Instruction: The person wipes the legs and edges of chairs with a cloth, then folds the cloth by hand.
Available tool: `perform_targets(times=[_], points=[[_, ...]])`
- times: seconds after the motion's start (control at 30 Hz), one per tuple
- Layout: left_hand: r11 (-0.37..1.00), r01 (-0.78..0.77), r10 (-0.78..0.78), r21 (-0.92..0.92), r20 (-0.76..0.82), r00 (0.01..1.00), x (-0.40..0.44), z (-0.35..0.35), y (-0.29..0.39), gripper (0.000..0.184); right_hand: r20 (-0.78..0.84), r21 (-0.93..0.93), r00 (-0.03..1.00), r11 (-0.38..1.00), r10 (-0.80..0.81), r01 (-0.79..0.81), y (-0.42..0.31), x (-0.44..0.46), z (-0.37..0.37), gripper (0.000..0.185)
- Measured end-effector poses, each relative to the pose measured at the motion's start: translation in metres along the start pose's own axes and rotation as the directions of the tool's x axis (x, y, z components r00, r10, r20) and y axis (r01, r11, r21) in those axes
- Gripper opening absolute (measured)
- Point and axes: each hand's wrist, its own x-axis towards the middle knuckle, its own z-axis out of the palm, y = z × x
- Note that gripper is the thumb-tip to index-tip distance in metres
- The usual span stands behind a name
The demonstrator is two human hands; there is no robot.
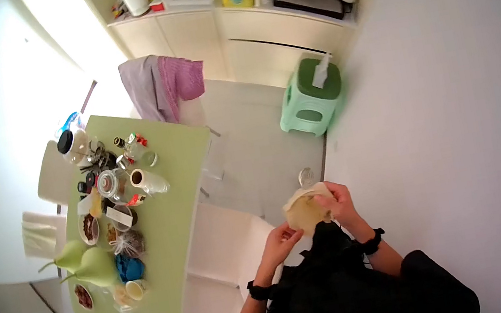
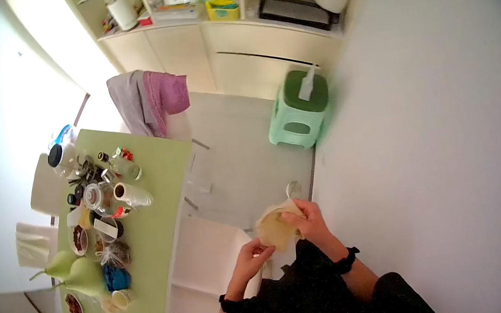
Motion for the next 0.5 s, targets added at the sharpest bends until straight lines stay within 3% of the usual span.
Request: perform_targets(times=[0.07,0.17,0.2,0.3,0.5], points=[[0.999,-0.006,0.009,0.031,-0.118,0.993,0.026,-0.002,0.012,0.022,0.121,-0.054,0.989,0.996,0.079,-0.073,0.007,0.042,-0.020,0.019],[0.974,0.156,-0.131,0.165,-0.156,0.979,0.079,-0.006,0.017,0.022,0.201,-0.028,0.971,0.992,0.128,-0.125,0.007,0.101,-0.061,0.020],[0.984,0.178,-0.172,0.027,-0.160,0.972,0.103,0.003,0.061,0.024,0.203,-0.003,0.970,0.990,0.138,-0.140,0.002,0.124,-0.081,0.020],[0.978,0.187,-0.173,0.095,-0.138,0.975,0.186,0.019,0.081,0.027,-0.086,0.281,0.991,0.957,0.102,-0.074,-0.002,0.183,-0.129,0.022],[0.951,0.089,-0.106,0.295,0.042,0.994,0.349,0.052,0.151,0.023,-0.138,0.329,0.980,0.940,0.142,-0.089,-0.039,0.275,-0.215,0.025]])
